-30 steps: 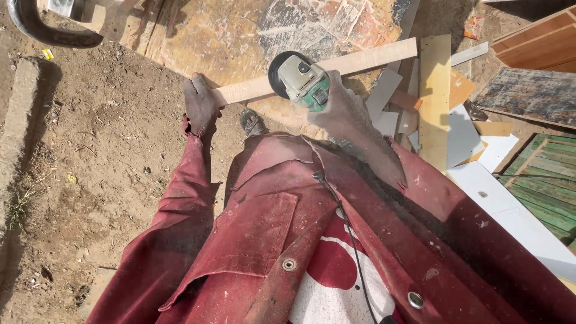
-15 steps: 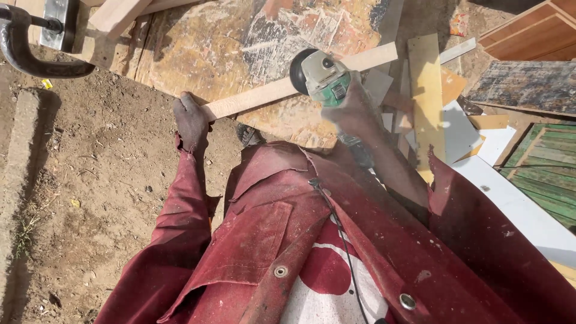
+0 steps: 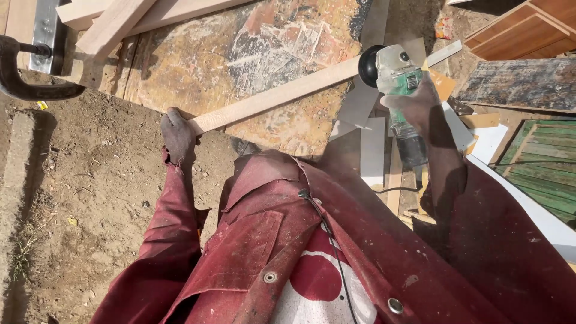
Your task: Using an angle grinder with a sanding disc to smooth the edges and surfaces of wooden slats on a workbench.
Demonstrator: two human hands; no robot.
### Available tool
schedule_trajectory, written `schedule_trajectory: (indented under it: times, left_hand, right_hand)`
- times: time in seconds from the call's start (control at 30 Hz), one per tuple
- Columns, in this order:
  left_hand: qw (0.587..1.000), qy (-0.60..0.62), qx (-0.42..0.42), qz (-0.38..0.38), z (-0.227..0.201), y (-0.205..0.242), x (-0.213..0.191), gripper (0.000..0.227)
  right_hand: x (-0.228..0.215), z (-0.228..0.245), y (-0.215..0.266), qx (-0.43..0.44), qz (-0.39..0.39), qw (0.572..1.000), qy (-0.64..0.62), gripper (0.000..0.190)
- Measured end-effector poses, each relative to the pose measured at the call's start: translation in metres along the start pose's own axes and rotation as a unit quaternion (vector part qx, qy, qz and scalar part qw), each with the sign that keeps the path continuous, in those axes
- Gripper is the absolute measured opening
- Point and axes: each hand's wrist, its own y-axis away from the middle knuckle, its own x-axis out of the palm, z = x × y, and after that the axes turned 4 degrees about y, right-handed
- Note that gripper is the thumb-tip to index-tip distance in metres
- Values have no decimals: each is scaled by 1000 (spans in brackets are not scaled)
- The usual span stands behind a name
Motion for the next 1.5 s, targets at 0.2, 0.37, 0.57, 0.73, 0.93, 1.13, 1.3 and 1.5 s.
schedule_trajectory:
  times: [0.2, 0.37, 0.57, 0.73, 0.93, 1.13, 1.3, 1.5]
  left_hand:
    - [1000, -6, -3, -17, 4, 0, 5, 49]
    - [1000, -13, 1, -11, 0, 1, 1, 49]
    - [1000, -12, 21, -14, 9, -4, -1, 50]
    - [999, 16, 31, -2, 27, -8, -5, 43]
    - [959, 240, 153, -7, 36, 15, -6, 27]
    - [973, 216, 77, -11, -12, 57, 0, 33]
    - [994, 94, 56, -9, 37, 23, -2, 37]
    - [995, 55, 50, -64, 63, 15, 7, 30]
  right_hand:
    - [86, -17, -44, -88, -13, 996, -14, 90]
    - [109, 36, 9, -119, 42, 991, 44, 92]
    - [46, -9, -3, -106, -10, 994, -11, 76]
    - [-3, -81, -17, -52, -120, 988, -81, 55]
    - [-5, -81, 33, -85, -162, 967, -178, 50]
    - [25, -12, 55, -80, -92, 991, -56, 59]
    - [72, 51, 68, -161, 59, 984, 44, 79]
    - [100, 51, 58, -172, 52, 983, -30, 77]
